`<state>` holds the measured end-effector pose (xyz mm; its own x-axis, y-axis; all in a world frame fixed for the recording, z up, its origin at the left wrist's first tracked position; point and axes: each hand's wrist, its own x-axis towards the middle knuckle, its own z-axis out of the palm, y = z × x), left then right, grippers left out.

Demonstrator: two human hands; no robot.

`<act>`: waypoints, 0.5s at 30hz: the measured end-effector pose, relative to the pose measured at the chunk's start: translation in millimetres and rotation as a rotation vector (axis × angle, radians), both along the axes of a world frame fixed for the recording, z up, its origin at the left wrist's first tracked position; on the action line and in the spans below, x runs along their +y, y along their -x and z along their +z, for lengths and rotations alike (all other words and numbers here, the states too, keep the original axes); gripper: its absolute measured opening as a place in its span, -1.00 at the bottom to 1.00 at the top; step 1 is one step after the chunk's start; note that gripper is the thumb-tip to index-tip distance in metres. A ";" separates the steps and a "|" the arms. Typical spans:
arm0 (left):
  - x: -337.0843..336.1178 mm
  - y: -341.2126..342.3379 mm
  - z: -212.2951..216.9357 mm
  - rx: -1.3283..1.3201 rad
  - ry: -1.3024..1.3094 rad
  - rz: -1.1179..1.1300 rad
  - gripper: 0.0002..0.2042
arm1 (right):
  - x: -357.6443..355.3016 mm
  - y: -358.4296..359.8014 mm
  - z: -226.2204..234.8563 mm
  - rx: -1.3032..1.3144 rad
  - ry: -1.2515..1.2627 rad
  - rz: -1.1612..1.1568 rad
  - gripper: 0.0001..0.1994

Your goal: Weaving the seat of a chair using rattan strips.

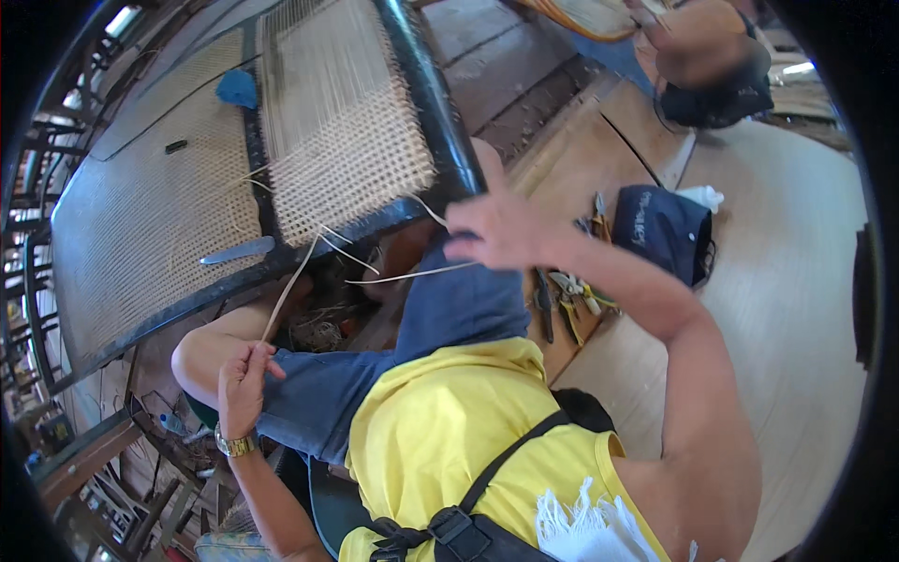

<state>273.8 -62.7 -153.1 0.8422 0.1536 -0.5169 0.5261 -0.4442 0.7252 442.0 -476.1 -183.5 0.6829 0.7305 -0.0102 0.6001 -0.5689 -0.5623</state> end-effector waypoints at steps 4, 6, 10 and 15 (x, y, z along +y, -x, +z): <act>8.3 -8.8 -9.2 -0.192 -0.024 0.016 -0.76 | -8.6 51.4 -11.7 0.062 0.201 0.024 -0.66; 25.9 -9.0 -7.5 -0.201 -0.056 0.037 -0.78 | -13.9 62.0 -23.3 0.089 0.259 0.032 -0.70; 40.3 -5.3 22.2 -0.316 -0.318 0.071 -0.80 | -14.9 55.4 -34.6 0.101 0.160 -0.136 -0.73; 62.6 6.0 39.0 -0.449 -0.553 0.151 -0.81 | -10.6 16.1 8.8 -0.064 0.423 0.019 -0.87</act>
